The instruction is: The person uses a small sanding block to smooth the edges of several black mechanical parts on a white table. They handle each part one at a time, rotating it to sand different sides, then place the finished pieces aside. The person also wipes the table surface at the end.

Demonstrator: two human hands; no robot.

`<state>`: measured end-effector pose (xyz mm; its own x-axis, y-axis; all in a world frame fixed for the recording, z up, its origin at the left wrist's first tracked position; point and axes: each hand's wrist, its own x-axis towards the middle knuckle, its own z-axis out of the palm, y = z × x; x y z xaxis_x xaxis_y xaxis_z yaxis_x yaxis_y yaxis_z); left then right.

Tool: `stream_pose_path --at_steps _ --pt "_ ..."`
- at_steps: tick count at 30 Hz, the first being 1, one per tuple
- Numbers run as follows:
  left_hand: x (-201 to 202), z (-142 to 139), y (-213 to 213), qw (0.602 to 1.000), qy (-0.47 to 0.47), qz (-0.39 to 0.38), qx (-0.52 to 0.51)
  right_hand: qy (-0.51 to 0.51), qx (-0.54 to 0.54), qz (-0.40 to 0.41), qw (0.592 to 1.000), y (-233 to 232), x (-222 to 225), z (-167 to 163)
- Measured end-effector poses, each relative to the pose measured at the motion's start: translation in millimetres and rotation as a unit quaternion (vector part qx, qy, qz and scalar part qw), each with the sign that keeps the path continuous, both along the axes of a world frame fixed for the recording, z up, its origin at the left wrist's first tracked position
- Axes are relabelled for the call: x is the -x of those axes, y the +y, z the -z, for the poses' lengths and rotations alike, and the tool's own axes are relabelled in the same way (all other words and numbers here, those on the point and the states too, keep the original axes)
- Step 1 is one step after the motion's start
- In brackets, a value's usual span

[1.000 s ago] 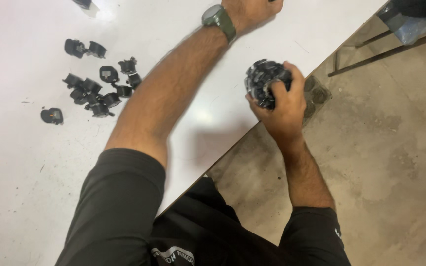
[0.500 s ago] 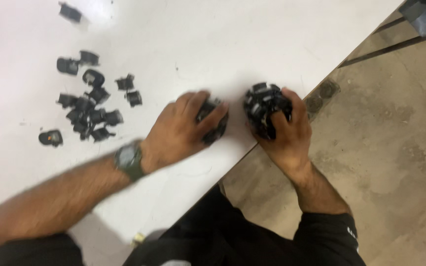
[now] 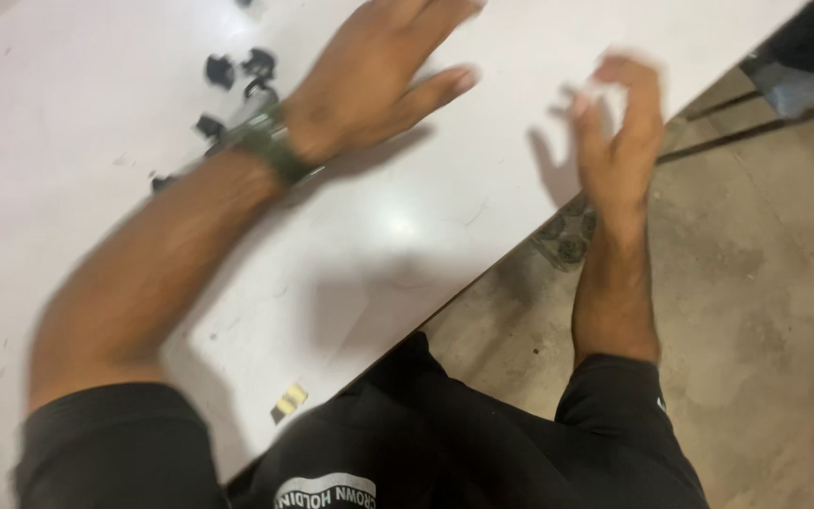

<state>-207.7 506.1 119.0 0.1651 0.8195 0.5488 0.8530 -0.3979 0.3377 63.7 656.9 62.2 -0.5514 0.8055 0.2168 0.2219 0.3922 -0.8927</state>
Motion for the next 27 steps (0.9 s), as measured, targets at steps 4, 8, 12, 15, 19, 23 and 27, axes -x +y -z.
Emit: stream_pose_path --at_steps 4,8,12,15,19,23,27 --pt "16 -4 -153 0.964 -0.032 -0.098 0.243 -0.204 -0.212 -0.162 0.942 -48 -12 36" --pt "-34 -5 -258 0.971 -0.038 -0.082 0.222 -0.193 -0.214 -0.203 0.936 -55 -3 54" --pt "-103 33 -315 0.903 -0.005 -0.187 0.387 -0.242 -0.232 -0.191 0.923 -59 32 42" --pt "-129 62 -347 0.928 -0.027 -0.254 0.271 -0.308 -0.295 -0.206 0.881 -91 56 27" --pt "-146 68 -387 0.932 -0.046 -0.285 0.219 -0.302 -0.342 -0.347 0.82 -187 71 27" --pt "-160 54 -449 0.935 -0.122 -0.301 0.145 -0.229 -0.374 -0.441 0.783 -261 97 22" --pt "-180 49 -556 0.897 -0.153 -0.41 0.061 -0.218 -0.412 -0.465 0.753 -317 148 11"
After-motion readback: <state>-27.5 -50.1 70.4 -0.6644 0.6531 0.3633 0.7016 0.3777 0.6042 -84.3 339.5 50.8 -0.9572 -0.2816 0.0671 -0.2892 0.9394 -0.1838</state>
